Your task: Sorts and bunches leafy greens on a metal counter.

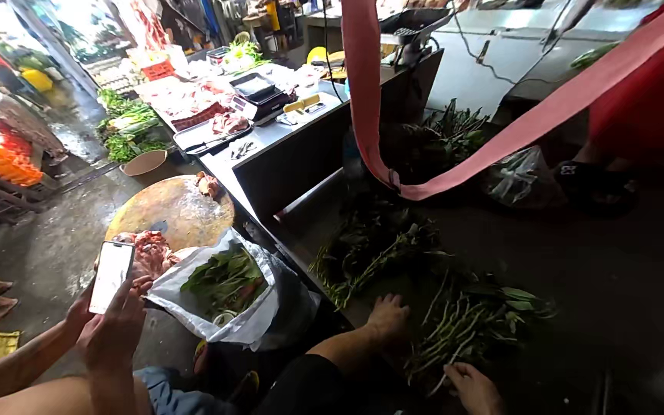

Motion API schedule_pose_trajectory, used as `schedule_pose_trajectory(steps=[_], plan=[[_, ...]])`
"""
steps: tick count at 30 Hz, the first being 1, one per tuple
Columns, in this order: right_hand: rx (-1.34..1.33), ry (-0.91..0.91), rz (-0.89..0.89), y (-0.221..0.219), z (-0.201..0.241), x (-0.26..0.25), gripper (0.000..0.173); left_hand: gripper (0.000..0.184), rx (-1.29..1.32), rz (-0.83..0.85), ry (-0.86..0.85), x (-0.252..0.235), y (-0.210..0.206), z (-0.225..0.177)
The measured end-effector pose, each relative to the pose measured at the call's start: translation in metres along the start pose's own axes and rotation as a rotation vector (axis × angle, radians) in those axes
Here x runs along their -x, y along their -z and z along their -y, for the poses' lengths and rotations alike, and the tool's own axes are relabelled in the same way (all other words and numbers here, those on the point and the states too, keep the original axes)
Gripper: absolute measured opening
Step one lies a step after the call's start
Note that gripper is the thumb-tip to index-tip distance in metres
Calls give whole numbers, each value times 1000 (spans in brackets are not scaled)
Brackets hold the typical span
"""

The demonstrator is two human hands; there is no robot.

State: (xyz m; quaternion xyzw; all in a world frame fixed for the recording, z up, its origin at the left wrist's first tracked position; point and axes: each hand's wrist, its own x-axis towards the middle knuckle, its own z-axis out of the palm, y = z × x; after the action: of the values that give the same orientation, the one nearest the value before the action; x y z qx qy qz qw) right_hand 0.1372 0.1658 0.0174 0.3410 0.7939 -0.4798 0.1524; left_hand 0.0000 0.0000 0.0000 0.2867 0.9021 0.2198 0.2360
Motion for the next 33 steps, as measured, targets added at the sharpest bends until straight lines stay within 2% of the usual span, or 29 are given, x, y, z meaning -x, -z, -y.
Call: schedule_pose_trajectory(steps=[2, 3, 6, 7, 11, 13, 14, 16, 19, 22, 24, 26, 28, 30, 33], plan=[[-61, 39, -19, -6, 7, 9, 41, 37, 142, -36, 43, 7, 7, -9], [-55, 50, -17, -10, 10, 11, 47, 44, 230, 13, 65, 10, 12, -15], [-31, 27, 14, -15, 15, 12, 52, 49, 401, 338, 25, 9, 15, -27], [-58, 25, 12, -15, 15, 12, 52, 47, 402, 383, 17, 5, 11, -28], [-523, 110, -11, -9, 16, 27, 36, 48, 654, 441, 107, -10, 10, -29], [-740, 165, -29, -1, 18, 34, 33, 46, 749, 442, 115, -9, 24, -32], [-753, 176, -66, 1, 18, 33, 36, 43, 755, 421, 138, -6, 33, -30], [-566, 127, -203, 4, 3, 24, 47, 41, 759, 342, 237, -2, 38, -24], [-294, -48, -347, 14, -22, 8, 57, 40, 956, 223, 344, -9, 24, -15], [-169, 5, -413, 19, -14, 12, 62, 40, 1088, 188, 365, -12, 24, -10], [-75, 33, -385, 19, -8, 18, 77, 50, 980, 242, 379, -15, 19, -6], [31, 38, -353, 12, -9, 19, 84, 54, 815, 322, 349, -18, 11, -5], [103, 36, -336, 5, -15, 13, 80, 43, 711, 349, 272, -17, 14, -17], [92, -27, -284, 5, -15, 9, 72, 37, 791, 304, 183, -10, 24, -37], [-41, -123, -248, 16, -8, 12, 66, 37, 1014, 148, 21, 10, 59, -69]])
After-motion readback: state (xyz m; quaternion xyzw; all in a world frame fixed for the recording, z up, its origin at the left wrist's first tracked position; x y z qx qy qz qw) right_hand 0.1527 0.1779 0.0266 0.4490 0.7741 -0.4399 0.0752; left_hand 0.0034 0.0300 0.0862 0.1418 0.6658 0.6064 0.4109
